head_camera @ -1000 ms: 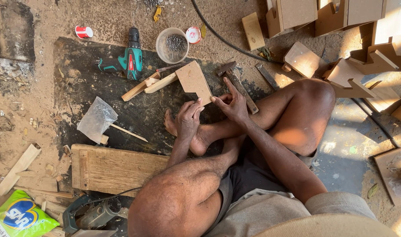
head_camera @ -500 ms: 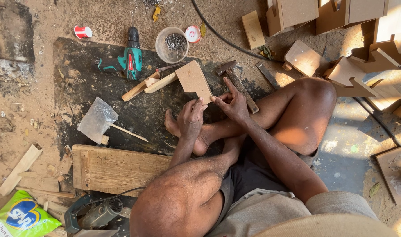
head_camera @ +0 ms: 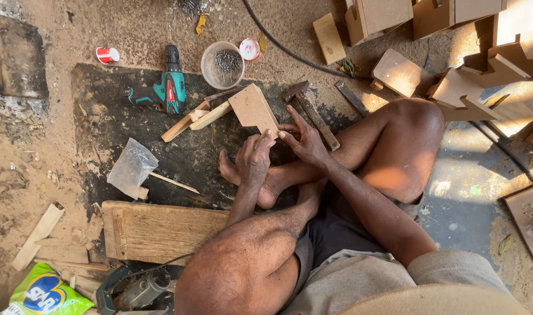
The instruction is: The person sits cross-legged on the floor assembling small wooden box-shaped pieces. They align wood pieces, pick nails from a bowl, and hammer nails to join the parts, working on one piece at a time.
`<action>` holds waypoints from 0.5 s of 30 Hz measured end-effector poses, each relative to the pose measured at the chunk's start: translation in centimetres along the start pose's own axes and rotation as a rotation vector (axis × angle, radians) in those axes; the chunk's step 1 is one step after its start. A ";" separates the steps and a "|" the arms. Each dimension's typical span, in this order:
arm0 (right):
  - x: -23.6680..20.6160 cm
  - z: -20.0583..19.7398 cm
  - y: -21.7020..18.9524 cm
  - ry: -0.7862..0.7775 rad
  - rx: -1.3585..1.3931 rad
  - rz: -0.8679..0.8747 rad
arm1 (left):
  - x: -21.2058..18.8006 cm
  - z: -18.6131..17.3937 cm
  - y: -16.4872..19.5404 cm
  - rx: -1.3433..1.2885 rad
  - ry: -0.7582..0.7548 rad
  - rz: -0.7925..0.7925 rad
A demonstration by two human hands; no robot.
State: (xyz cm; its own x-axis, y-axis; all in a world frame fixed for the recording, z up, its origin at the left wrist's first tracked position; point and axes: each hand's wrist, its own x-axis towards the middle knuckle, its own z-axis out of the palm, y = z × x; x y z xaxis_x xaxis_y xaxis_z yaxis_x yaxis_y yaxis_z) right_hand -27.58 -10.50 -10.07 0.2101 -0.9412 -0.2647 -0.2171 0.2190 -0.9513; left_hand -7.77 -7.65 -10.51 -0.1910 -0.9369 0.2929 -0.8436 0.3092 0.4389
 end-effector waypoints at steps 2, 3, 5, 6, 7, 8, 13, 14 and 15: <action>0.0 -0.1 0.2 -0.043 -0.043 -0.015 | 0.0 0.0 0.0 -0.005 0.006 0.007; 0.1 -0.1 0.3 -0.047 -0.052 -0.042 | 0.0 -0.1 0.1 -0.009 0.010 0.011; 0.0 -0.1 0.3 -0.057 -0.057 -0.039 | 0.0 -0.1 0.1 -0.020 0.017 0.015; 0.0 -0.1 0.3 -0.060 -0.053 -0.016 | 0.1 -0.1 0.1 -0.023 0.024 0.020; 0.0 -0.1 0.3 -0.063 -0.048 0.006 | 0.2 -0.2 0.2 -0.027 0.019 0.020; 0.0 0.0 0.3 -0.063 -0.046 0.000 | 0.3 -0.3 0.2 -0.031 0.013 0.019; 0.0 0.1 0.0 -0.031 -0.117 -0.009 | 0.7 -0.9 0.2 0.022 -0.026 0.044; 0.0 0.1 -0.1 -0.032 -0.128 -0.005 | 0.7 -1.0 0.2 0.039 -0.026 0.053; 0.0 0.1 -0.2 -0.031 -0.139 -0.003 | 0.7 -1.1 0.1 0.056 -0.025 0.065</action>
State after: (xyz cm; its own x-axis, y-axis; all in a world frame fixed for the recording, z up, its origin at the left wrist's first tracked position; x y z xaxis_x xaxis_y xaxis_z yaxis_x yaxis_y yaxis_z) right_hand -27.42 -10.52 -9.93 0.2400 -0.9327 -0.2690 -0.3456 0.1769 -0.9216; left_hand -7.44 -8.13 -9.38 -0.2580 -0.9194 0.2970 -0.8555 0.3602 0.3719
